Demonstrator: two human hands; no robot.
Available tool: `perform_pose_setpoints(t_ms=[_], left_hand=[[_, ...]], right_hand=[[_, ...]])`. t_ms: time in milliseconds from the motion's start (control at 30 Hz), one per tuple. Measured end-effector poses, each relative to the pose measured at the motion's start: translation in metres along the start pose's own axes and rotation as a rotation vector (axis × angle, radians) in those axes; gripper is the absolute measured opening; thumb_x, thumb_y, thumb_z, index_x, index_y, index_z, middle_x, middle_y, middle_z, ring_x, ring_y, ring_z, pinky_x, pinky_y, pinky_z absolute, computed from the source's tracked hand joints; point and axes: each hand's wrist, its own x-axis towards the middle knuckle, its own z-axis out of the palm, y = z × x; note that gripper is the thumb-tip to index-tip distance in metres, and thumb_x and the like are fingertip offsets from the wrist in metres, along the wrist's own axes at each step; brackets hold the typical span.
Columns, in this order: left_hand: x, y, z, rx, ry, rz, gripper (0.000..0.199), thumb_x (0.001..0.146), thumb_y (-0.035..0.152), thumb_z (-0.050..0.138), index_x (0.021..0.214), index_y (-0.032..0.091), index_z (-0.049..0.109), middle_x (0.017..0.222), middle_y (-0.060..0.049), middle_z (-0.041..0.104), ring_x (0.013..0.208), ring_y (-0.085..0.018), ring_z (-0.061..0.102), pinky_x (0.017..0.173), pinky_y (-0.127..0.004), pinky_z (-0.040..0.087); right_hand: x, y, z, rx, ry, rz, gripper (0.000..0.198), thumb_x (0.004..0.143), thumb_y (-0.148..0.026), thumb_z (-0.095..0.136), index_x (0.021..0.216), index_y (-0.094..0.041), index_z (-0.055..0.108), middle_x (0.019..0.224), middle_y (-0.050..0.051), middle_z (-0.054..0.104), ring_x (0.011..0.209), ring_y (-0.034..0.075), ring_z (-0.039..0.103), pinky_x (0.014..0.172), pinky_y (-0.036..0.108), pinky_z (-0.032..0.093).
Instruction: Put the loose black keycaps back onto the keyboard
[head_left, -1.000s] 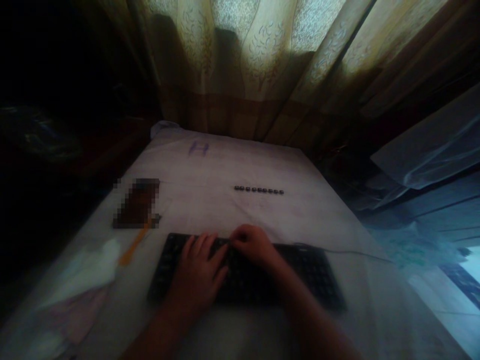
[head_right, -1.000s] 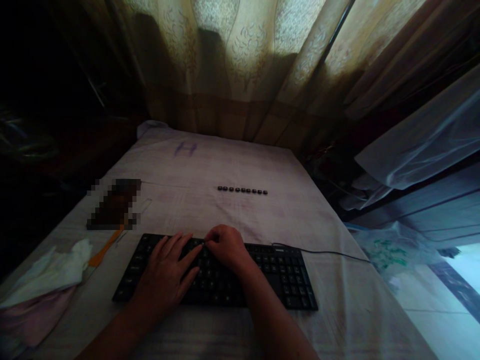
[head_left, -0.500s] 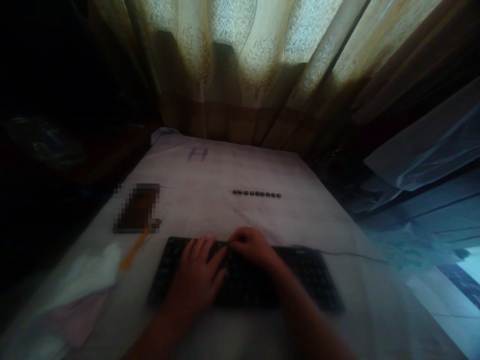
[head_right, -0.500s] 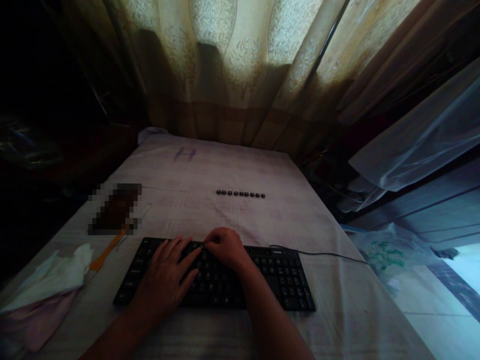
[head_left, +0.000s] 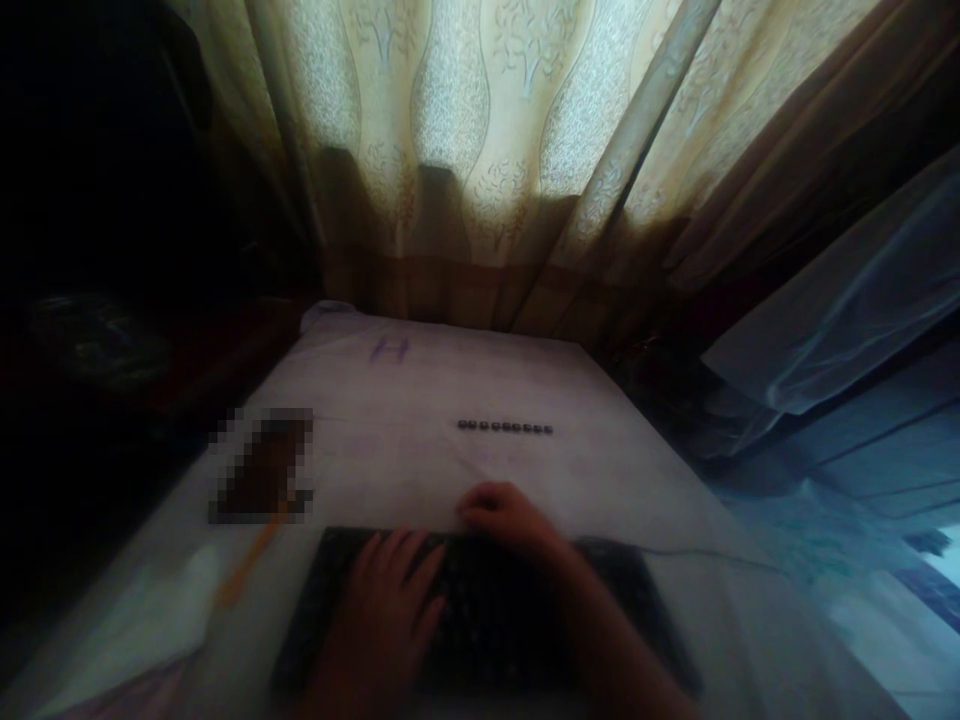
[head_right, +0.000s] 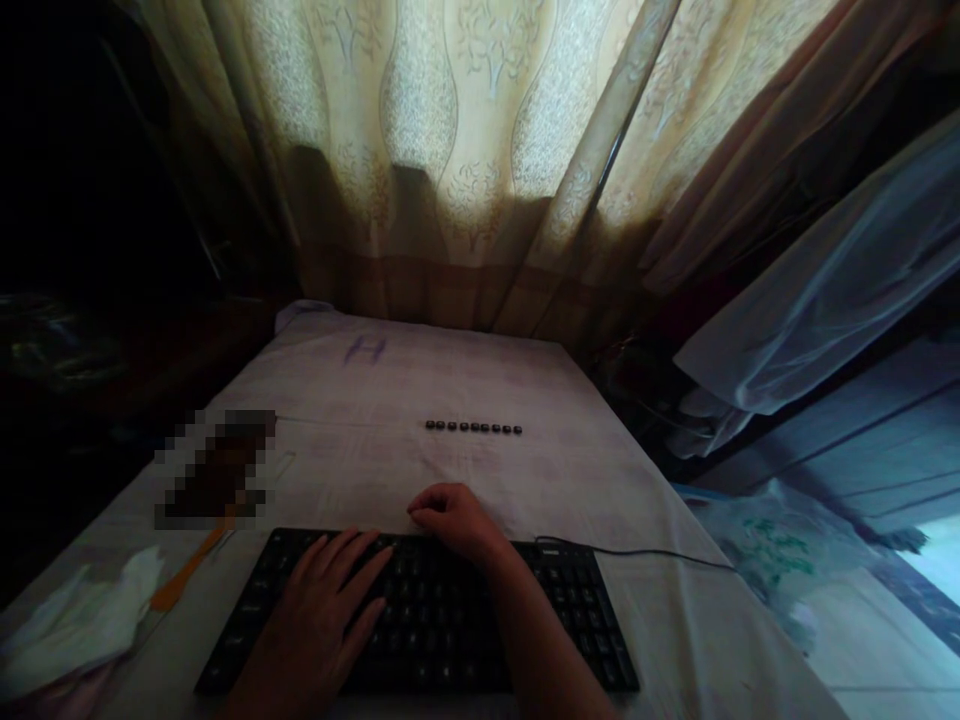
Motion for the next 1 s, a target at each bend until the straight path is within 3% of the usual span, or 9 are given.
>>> perform_pose_setpoints(t_ms=[367,633,800,1000], left_hand=[[-0.002,-0.006,0.006,0.054,0.004,0.036,0.044,0.085,0.026,0.057,0.129,0.027,0.059,0.129,-0.006,0.064,0.115,-0.029,0.059,0.096,-0.050,0.049],[-0.001,-0.007,0.002,0.053,0.000,0.059,0.042,0.086,0.027,0.056,0.128,0.025,0.059,0.127,-0.007,0.065,0.113,-0.028,0.060,0.094,-0.048,0.049],[-0.002,-0.006,0.004,0.024,-0.019,0.036,0.044,0.087,0.027,0.056,0.131,0.027,0.057,0.130,-0.005,0.063,0.117,-0.027,0.058,0.098,-0.047,0.046],[-0.003,-0.003,0.004,0.002,-0.047,0.003,0.044,0.087,0.025,0.056,0.132,0.027,0.056,0.131,-0.005,0.062,0.119,-0.028,0.056,0.100,-0.050,0.043]], right_hand=[[0.079,0.005,-0.039,-0.503,0.325,-0.036,0.024,0.087,-0.015,0.057,0.102,-0.021,0.074,0.109,0.011,0.071,0.105,0.024,0.062,0.090,0.036,0.045],[0.114,0.004,-0.041,-0.735,0.295,-0.130,0.027,0.088,-0.016,0.058,0.110,-0.021,0.073,0.117,0.011,0.067,0.111,0.025,0.055,0.093,0.037,0.041],[0.120,0.003,-0.037,-0.813,0.263,-0.161,0.021,0.090,-0.023,0.059,0.104,-0.022,0.075,0.117,0.010,0.067,0.112,0.026,0.053,0.092,0.037,0.040],[0.126,0.000,-0.033,-0.820,0.245,-0.186,0.019,0.089,-0.018,0.060,0.097,-0.020,0.076,0.116,0.012,0.068,0.111,0.027,0.054,0.091,0.039,0.040]])
